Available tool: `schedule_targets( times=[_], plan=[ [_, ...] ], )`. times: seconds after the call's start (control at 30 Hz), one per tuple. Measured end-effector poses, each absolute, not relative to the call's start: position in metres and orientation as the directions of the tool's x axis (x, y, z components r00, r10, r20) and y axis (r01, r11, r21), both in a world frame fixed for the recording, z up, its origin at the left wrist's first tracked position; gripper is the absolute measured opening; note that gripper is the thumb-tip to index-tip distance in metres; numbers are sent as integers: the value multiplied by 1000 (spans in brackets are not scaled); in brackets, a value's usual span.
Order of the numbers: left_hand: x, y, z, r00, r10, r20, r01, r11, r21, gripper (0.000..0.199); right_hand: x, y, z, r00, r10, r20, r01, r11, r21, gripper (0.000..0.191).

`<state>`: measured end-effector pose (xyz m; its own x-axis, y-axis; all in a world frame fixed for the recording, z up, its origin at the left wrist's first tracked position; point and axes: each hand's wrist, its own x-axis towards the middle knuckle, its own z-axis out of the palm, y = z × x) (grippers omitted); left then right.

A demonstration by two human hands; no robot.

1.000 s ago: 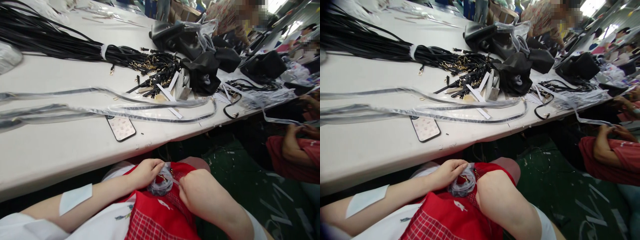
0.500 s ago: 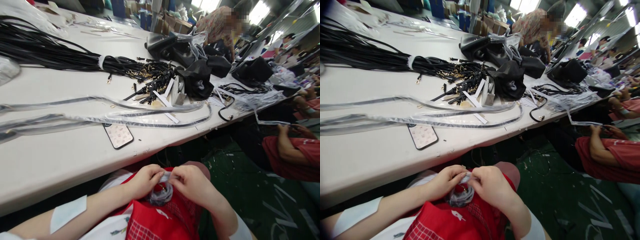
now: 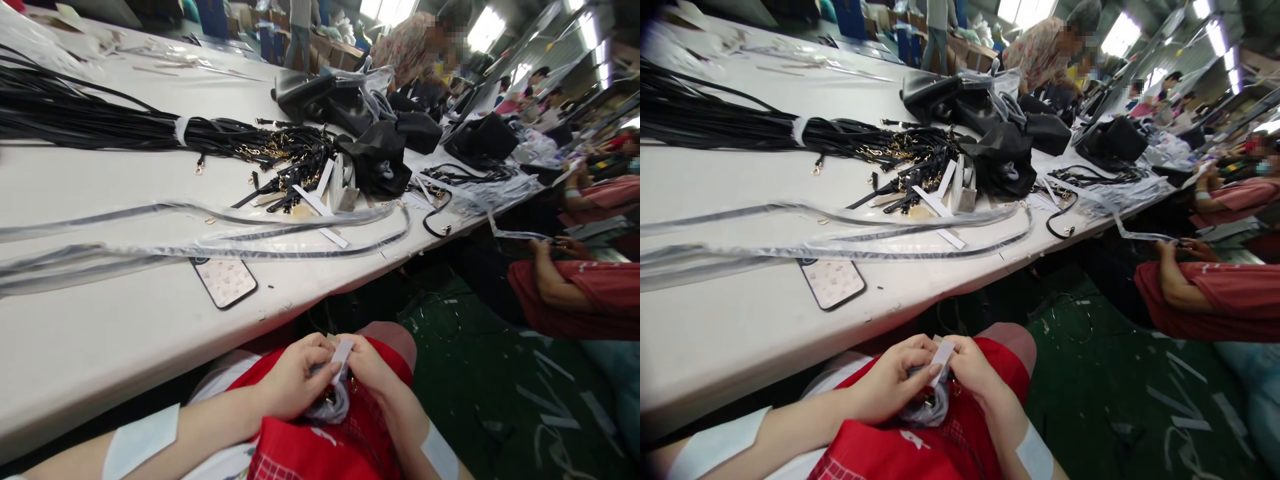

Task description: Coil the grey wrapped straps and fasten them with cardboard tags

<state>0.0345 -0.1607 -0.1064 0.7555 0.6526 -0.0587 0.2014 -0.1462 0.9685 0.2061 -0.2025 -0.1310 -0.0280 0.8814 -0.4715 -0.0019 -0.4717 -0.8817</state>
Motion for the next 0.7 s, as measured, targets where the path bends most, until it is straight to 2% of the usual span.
schedule_targets(
  times=[0.1, 0.2, 0.37, 0.5, 0.6, 0.7],
  plan=[
    [34, -159, -107, 699, 711, -69, 258, -161, 953, 34, 200, -204, -125, 82, 920, -383, 18, -386, -922, 37],
    [34, -156, -111, 698, 697, -165, 318, -96, 943, 35, 202, -203, -113, 111, 945, -308, 115, -320, -940, 30],
    [37, -156, -114, 656, 716, -238, 347, -7, 938, 31, 217, -199, -97, -77, 936, -343, 112, -334, -936, 36],
    [38, -159, -107, 601, 776, -190, 314, -10, 949, 10, 222, -196, -87, -102, 930, -354, 167, -335, -927, 30],
    [38, -159, -103, 605, 777, -175, 285, -6, 958, 18, 224, -195, -82, -156, 920, -360, 153, -338, -929, 33],
    [38, -159, -103, 629, 754, -188, 256, 27, 966, 17, 225, -194, -82, -215, 904, -370, 116, -353, -929, 37]
  ],
)
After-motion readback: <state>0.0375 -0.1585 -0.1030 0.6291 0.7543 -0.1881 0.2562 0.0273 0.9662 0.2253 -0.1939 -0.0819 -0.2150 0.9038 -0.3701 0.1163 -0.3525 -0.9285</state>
